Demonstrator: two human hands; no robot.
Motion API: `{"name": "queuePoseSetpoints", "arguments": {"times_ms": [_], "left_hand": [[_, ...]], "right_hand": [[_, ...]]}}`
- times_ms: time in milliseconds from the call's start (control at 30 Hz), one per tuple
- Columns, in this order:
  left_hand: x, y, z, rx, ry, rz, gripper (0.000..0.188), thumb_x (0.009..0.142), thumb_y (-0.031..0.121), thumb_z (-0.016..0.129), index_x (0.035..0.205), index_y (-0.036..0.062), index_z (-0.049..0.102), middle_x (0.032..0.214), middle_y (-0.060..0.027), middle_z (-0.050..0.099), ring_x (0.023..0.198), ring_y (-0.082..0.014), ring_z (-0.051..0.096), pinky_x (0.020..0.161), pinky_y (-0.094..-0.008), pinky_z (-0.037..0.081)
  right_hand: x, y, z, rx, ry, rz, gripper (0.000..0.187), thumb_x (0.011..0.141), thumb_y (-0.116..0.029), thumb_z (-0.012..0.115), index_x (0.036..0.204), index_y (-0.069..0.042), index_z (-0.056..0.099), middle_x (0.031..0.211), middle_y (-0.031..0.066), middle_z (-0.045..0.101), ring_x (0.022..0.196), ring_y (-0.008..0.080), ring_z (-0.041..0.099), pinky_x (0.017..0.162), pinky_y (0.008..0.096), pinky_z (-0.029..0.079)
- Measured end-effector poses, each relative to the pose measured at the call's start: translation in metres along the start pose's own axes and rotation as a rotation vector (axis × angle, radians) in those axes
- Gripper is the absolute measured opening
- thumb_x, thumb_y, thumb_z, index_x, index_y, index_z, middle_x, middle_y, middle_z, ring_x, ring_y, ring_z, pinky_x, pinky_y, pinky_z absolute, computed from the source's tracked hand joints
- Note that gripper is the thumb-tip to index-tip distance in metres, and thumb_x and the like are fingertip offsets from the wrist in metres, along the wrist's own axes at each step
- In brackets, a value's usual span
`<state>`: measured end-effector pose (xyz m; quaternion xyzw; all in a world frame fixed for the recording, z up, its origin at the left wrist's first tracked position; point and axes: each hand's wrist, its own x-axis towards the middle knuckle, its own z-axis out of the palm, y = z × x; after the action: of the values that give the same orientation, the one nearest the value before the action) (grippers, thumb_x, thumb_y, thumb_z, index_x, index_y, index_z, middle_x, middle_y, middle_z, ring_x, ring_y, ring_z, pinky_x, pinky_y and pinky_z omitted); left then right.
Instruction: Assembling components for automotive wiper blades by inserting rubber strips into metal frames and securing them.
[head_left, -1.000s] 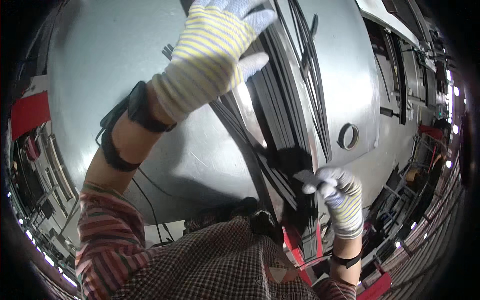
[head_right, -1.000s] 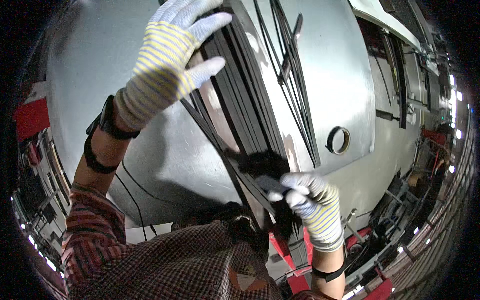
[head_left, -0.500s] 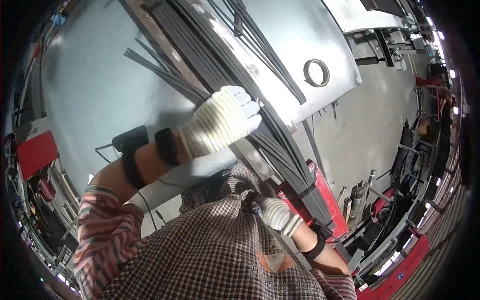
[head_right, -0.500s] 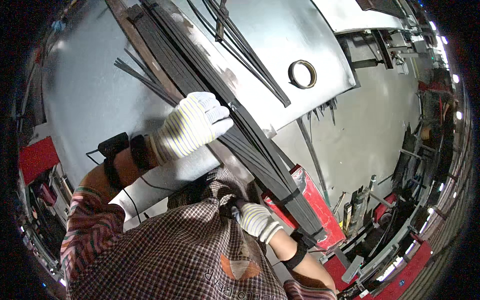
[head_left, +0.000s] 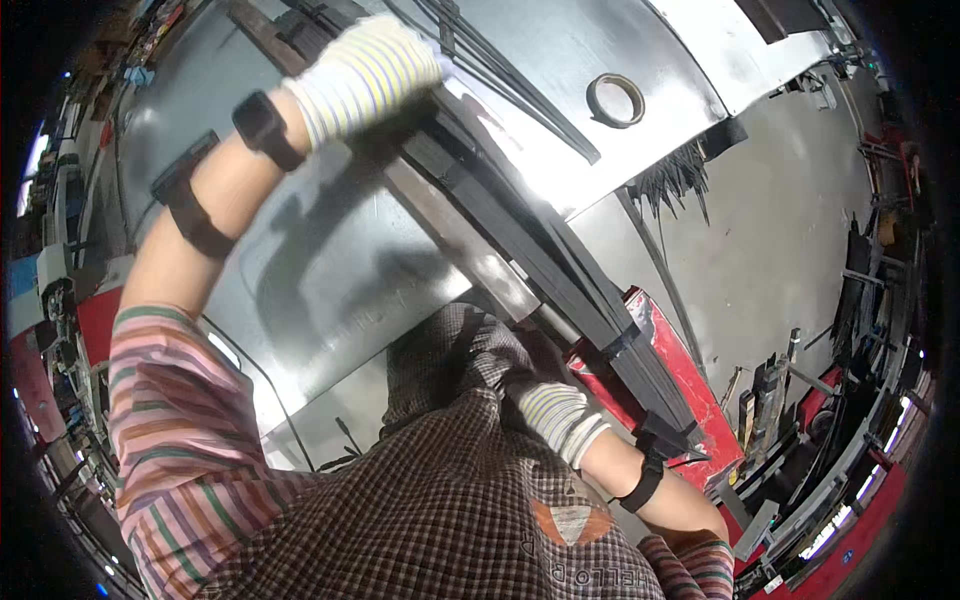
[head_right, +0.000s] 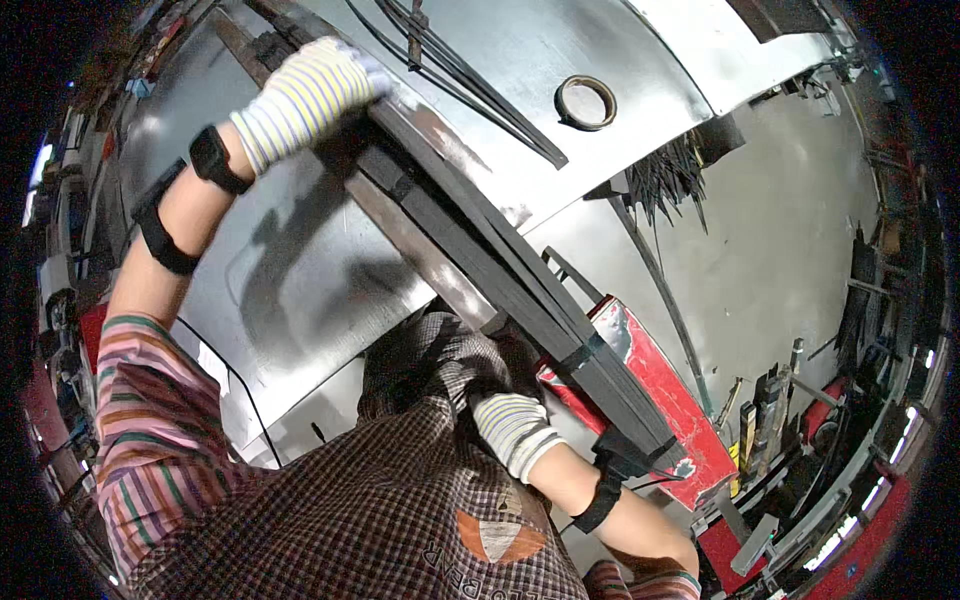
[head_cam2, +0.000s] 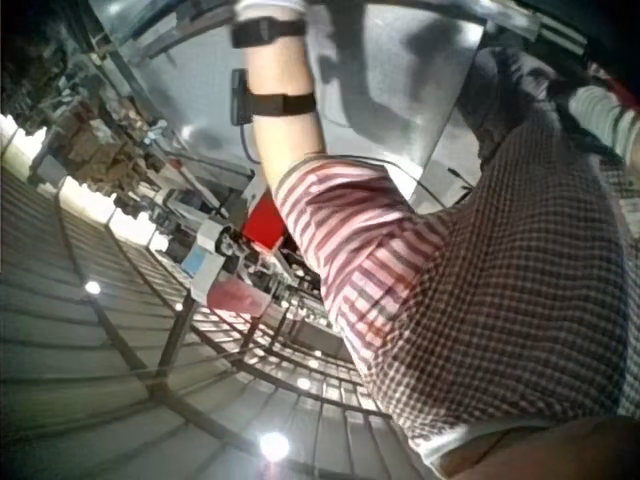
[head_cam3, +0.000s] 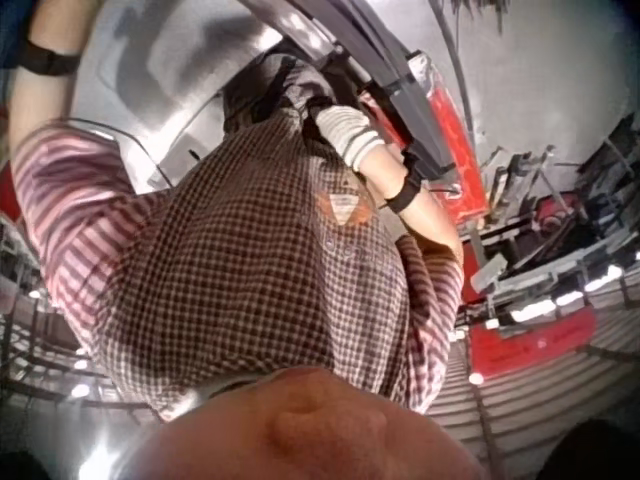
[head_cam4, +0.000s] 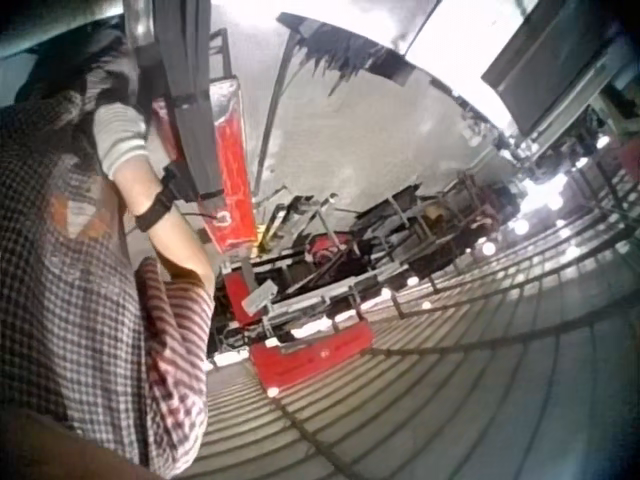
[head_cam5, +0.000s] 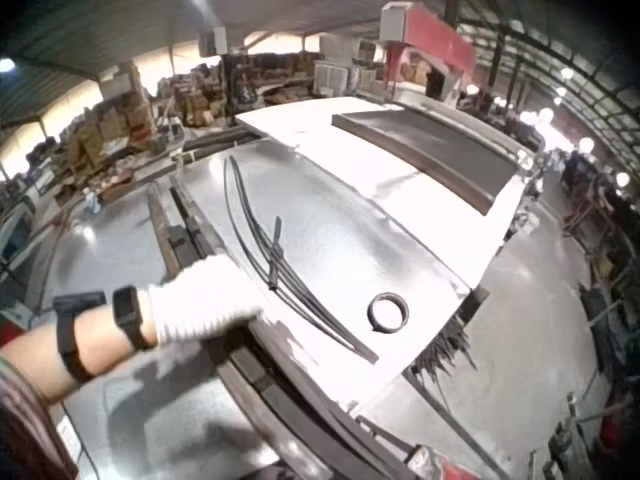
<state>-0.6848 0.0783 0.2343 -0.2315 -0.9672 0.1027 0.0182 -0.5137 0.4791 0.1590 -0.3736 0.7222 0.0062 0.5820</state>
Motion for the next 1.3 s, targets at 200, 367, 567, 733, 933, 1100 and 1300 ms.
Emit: {"name": "queuePoseSetpoints", "arguments": {"times_ms": [200,367,567,733,933,1100,1300], "left_hand": [[-0.006,-0.096,-0.037,0.053,0.126,0.097,0.01,0.077,0.016,0.067,0.085,0.0102,0.066,0.084,-0.0121,0.064,0.085,-0.0321,0.061,0.077,-0.0422,0.048],[0.015,-0.125,-0.02,0.182,0.141,0.096,0.002,0.074,0.011,0.064,0.076,0.0097,0.064,0.078,-0.0126,0.062,0.08,-0.0338,0.058,0.075,-0.0433,0.046],[0.034,-0.139,0.016,0.2,0.316,0.099,0.007,0.071,0.013,0.067,0.077,0.0096,0.067,0.077,-0.0113,0.063,0.081,-0.034,0.06,0.077,-0.0435,0.047],[0.006,-0.149,0.049,0.264,0.131,-0.031,0.004,0.071,0.015,0.066,0.074,0.0133,0.066,0.075,-0.0078,0.065,0.079,-0.0299,0.063,0.08,-0.0422,0.048],[-0.017,-0.146,0.065,0.366,0.051,-0.278,0.011,0.078,0.016,0.061,0.086,0.0117,0.067,0.089,-0.0123,0.067,0.089,-0.0309,0.063,0.088,-0.0432,0.046],[-0.04,-0.073,0.008,0.295,0.318,-0.146,0.037,0.08,0.014,0.063,0.117,0.0066,0.062,0.116,-0.0169,0.062,0.108,-0.0347,0.058,0.099,-0.0449,0.042],[-0.093,0.153,0.025,-1.543,-0.139,-0.281,0.024,0.09,0.019,0.069,0.11,0.0057,0.066,0.105,-0.0115,0.068,0.1,-0.0271,0.067,0.085,-0.0384,0.054]], "right_hand": [[-0.009,-0.004,-0.003,0.097,-0.016,-0.043,0.04,0.1,-0.02,0.043,0.132,0.001,0.056,0.125,0.0218,0.06,0.123,0.0349,0.053,0.107,0.0439,0.036],[0.023,-0.009,0.006,0.179,0.214,-0.232,0.024,0.094,-0.01,0.049,0.106,0.007,0.061,0.086,0.0267,0.066,0.086,0.0383,0.067,0.071,0.0477,0.053],[0.033,0.012,0.026,0.115,0.132,-0.087,0.04,0.097,-0.005,0.045,0.134,0.002,0.059,0.132,0.0248,0.062,0.125,0.0342,0.06,0.109,0.0395,0.046],[0.016,-0.032,-0.038,-0.015,-0.105,-0.025,0.036,0.098,-0.007,0.046,0.127,0.0,0.065,0.127,0.0242,0.065,0.122,0.0359,0.062,0.108,0.0414,0.047],[0.024,-0.031,-0.031,0.037,-0.074,-0.027,0.041,0.102,-0.016,0.041,0.138,-0.004,0.057,0.144,0.0206,0.054,0.133,0.033,0.053,0.115,0.043,0.04],[0.01,-0.026,-0.038,0.191,0.14,-0.198,0.043,0.102,-0.017,0.039,0.14,-0.004,0.054,0.146,0.0214,0.051,0.134,0.0335,0.051,0.115,0.0437,0.04],[-0.055,-0.016,-0.067,0.301,0.347,-0.447,0.041,0.095,-0.009,0.048,0.134,0.003,0.055,0.134,0.027,0.059,0.126,0.0375,0.058,0.11,0.0438,0.045]]}}
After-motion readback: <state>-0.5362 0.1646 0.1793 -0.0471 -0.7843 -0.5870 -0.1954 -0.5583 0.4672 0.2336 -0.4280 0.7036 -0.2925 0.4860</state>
